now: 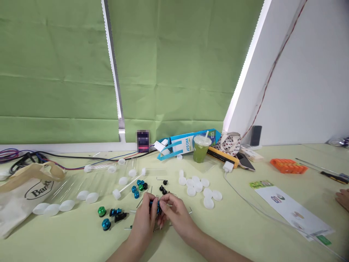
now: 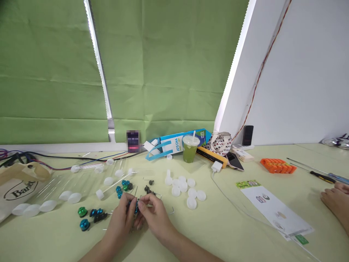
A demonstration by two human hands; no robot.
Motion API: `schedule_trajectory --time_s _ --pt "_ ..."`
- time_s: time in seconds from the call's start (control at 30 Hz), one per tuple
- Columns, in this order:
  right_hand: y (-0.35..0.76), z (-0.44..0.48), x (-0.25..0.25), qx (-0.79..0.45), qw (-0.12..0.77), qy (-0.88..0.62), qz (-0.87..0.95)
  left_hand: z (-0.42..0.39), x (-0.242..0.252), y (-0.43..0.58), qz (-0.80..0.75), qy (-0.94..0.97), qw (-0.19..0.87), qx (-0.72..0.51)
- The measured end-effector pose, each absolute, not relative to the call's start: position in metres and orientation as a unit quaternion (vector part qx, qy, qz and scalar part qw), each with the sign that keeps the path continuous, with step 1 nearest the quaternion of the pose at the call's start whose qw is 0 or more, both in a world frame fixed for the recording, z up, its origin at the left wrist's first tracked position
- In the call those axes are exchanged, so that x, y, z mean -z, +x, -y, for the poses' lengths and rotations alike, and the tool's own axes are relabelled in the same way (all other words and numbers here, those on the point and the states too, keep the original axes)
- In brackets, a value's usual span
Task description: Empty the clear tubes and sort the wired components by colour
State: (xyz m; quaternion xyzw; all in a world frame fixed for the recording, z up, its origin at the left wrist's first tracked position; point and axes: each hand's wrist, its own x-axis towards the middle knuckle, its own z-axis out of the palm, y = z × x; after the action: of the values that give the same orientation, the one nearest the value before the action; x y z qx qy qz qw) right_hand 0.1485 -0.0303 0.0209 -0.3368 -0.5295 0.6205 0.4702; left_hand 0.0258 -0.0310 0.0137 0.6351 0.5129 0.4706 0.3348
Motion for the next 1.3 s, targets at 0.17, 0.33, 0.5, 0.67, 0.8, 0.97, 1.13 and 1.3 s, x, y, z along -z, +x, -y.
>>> schedule_trajectory --time_s 0.17,0.33,0.5,0.67,0.8,0.97,1.13,1.3 --pt "0.151 0.031 -0.021 -0.602 0.485 -0.326 0.544 0.031 -0.019 0.027 -0.504 0.632 0.302 -0.506" --pt "0.151 0.032 -0.02 -0.602 0.497 -0.317 0.538 0.029 -0.015 0.026 -0.508 0.639 0.277 -0.507" --pt "0.149 0.028 -0.017 -0.62 0.46 -0.337 0.539 0.026 -0.006 0.024 -0.516 0.642 0.328 -0.462" --pt "0.152 0.031 -0.02 -0.616 0.472 -0.328 0.539 0.027 -0.012 0.025 -0.511 0.652 0.306 -0.469" --pt "0.152 0.032 -0.021 -0.612 0.492 -0.31 0.536 0.026 -0.013 0.024 -0.521 0.656 0.291 -0.462" --pt "0.151 0.029 -0.022 -0.628 0.47 -0.329 0.526 0.026 -0.011 0.026 -0.513 0.627 0.357 -0.465" --pt "0.155 0.027 -0.025 -0.628 0.471 -0.335 0.522 0.028 -0.012 0.031 -0.474 0.603 0.392 -0.508" --pt "0.161 0.022 -0.026 -0.633 0.484 -0.328 0.507 0.028 -0.019 0.033 -0.385 0.555 0.523 -0.519"
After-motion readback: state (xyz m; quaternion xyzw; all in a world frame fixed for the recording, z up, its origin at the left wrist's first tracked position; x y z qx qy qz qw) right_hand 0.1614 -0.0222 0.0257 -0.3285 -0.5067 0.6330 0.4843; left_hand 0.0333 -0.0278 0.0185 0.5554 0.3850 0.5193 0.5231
